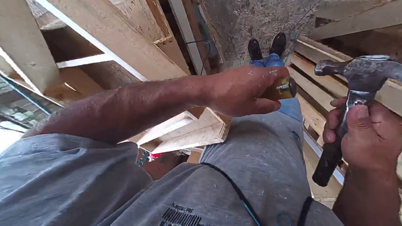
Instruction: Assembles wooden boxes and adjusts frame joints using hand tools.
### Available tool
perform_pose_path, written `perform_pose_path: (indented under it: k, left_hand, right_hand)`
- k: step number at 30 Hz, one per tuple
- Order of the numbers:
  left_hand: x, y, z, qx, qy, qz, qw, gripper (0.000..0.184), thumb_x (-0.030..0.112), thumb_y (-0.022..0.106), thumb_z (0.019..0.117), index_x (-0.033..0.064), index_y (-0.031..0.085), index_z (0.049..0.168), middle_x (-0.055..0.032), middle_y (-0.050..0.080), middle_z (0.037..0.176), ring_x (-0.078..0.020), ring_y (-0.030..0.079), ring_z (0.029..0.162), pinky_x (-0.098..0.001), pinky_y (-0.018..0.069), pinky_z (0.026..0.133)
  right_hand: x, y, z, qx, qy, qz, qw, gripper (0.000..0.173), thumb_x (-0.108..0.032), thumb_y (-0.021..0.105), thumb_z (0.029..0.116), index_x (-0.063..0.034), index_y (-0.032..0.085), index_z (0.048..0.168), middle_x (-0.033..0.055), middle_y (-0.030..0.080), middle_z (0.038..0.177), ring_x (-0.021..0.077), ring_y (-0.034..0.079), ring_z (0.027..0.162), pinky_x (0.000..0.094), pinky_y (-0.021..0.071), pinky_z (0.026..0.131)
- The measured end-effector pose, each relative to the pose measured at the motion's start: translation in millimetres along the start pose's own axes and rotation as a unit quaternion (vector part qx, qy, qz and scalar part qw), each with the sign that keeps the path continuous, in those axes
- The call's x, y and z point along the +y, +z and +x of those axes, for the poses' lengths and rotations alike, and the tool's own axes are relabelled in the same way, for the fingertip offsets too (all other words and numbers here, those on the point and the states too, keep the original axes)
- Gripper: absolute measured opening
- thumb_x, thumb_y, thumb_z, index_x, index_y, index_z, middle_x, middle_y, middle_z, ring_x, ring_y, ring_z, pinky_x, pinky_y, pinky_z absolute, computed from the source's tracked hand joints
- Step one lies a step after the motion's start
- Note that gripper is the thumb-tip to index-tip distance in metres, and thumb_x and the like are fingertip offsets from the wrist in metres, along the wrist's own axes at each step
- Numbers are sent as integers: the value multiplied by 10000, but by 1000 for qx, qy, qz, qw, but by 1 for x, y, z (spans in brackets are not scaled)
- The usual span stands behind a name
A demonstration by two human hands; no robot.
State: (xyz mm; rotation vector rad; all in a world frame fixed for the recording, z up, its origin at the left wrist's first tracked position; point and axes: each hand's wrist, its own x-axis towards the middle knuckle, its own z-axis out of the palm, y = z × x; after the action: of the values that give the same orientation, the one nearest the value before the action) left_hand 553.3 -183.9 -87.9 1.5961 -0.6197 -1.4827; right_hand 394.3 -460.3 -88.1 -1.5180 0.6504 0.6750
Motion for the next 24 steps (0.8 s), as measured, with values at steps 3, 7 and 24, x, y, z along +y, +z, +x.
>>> perform_pose_path:
  k: [3, 7, 24]
  left_hand:
    - [-4, -1, 1, 1, 27, -7, 1000, 276, 202, 646, 974, 61, 587, 1204, 34, 644, 891, 12, 604, 766, -184, 540, 673]
    - [-3, -5, 1, 14, 41, -15, 999, 318, 202, 647, 977, 26, 581, 1233, 16, 637, 924, 14, 603, 793, -163, 538, 689]
    - [7, -13, -5, -47, -10, 43, 998, 260, 245, 643, 976, 100, 588, 1184, 78, 616, 874, 54, 576, 751, -138, 514, 658]
  right_hand:
    - [9, -1, 5, -25, -4, 21, 999, 420, -523, 445, 1073, -151, 587, 1206, -76, 609, 743, 68, 572, 503, 246, 529, 423]
    - [23, 1, 9, -42, -9, 15, 999, 410, -492, 440, 1084, -138, 595, 1218, -60, 622, 762, 68, 582, 519, 241, 528, 429]
    - [4, 6, -14, -102, -41, 176, 978, 465, -410, 626, 1021, -187, 475, 1400, -9, 645, 922, 130, 648, 661, 277, 599, 564]
